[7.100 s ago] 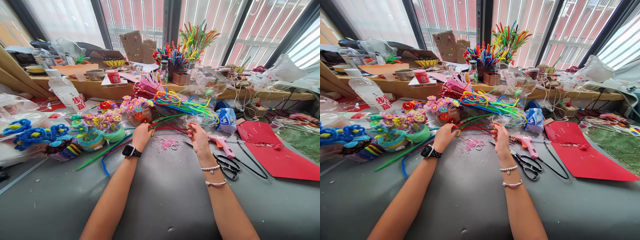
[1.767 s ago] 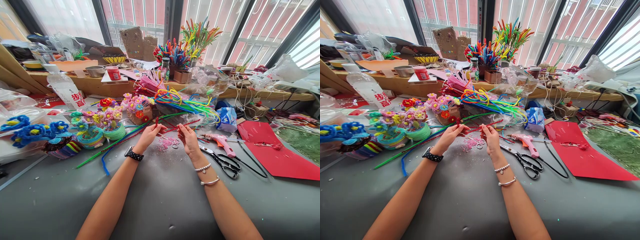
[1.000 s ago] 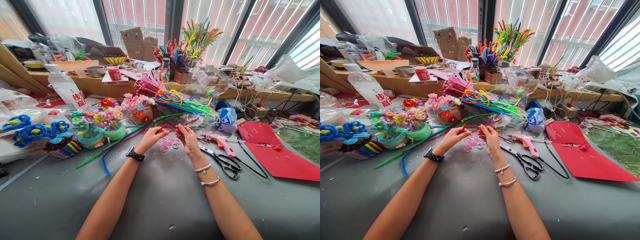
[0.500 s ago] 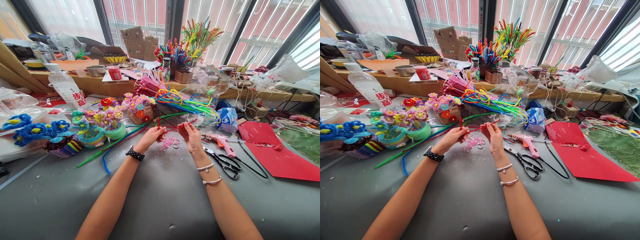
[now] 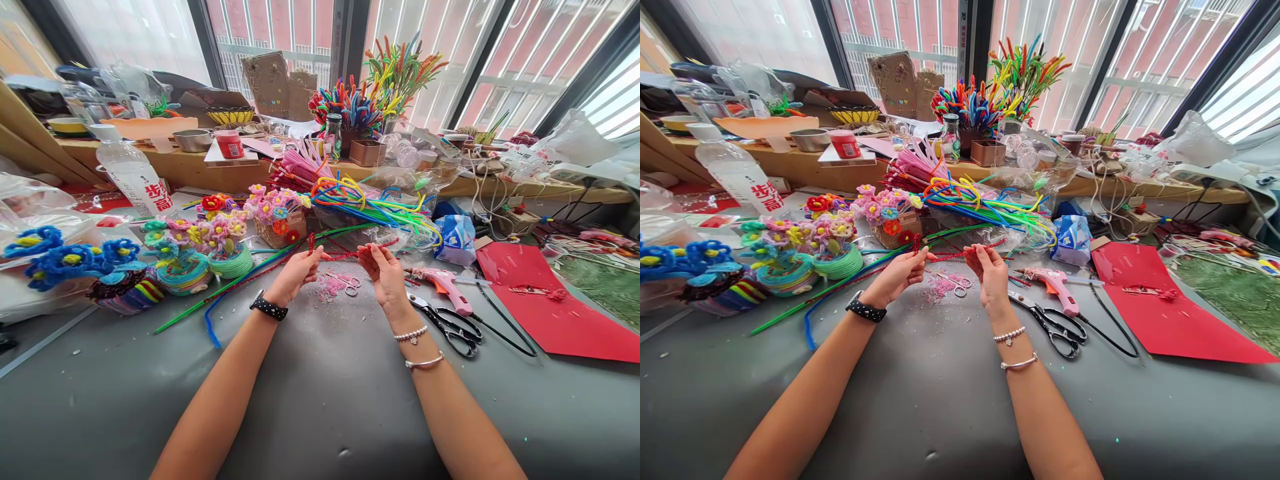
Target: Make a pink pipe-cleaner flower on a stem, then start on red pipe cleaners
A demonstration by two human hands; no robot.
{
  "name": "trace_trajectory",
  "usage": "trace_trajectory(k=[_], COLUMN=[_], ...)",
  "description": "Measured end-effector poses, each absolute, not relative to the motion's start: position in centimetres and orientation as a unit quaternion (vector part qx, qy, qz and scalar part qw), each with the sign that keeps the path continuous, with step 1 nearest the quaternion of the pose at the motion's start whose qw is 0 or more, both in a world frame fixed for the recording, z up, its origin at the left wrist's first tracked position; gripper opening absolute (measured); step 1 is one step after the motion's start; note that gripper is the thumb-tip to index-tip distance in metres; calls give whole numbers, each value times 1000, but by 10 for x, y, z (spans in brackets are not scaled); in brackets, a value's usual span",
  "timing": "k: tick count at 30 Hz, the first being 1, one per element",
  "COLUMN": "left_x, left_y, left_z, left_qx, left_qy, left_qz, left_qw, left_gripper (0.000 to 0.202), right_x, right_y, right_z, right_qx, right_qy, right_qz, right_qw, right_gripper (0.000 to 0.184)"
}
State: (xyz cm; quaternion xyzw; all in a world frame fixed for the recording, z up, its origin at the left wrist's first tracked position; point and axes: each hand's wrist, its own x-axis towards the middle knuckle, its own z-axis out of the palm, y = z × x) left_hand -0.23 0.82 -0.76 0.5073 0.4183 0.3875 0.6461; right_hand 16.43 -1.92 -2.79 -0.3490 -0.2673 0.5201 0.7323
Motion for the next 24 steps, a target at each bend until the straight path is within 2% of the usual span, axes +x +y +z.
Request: trace_trajectory(k=[5, 14, 19, 24], left_x=[-1, -1, -2, 0], left_y=[5, 8, 7, 8], left_z=[-6, -11, -8, -8], left_qx=[570, 563, 574, 608], left_qy=[432, 441, 462, 466], left_qz=[341, 408, 432, 442], left_qw=[610, 568, 520, 467], left_gripper=[33, 30, 32, 31], right_x=[163, 157, 154, 153], right_y=[-20, -22, -23, -25], right_z=[-28, -25, -26, -28], right_qx=[-348, -319, -367, -459], right_qy=[-273, -319, -402, -524], right_qz=[522, 543, 458, 340], right_qw=[729, 708, 703, 632], right_gripper=[11, 13, 15, 14])
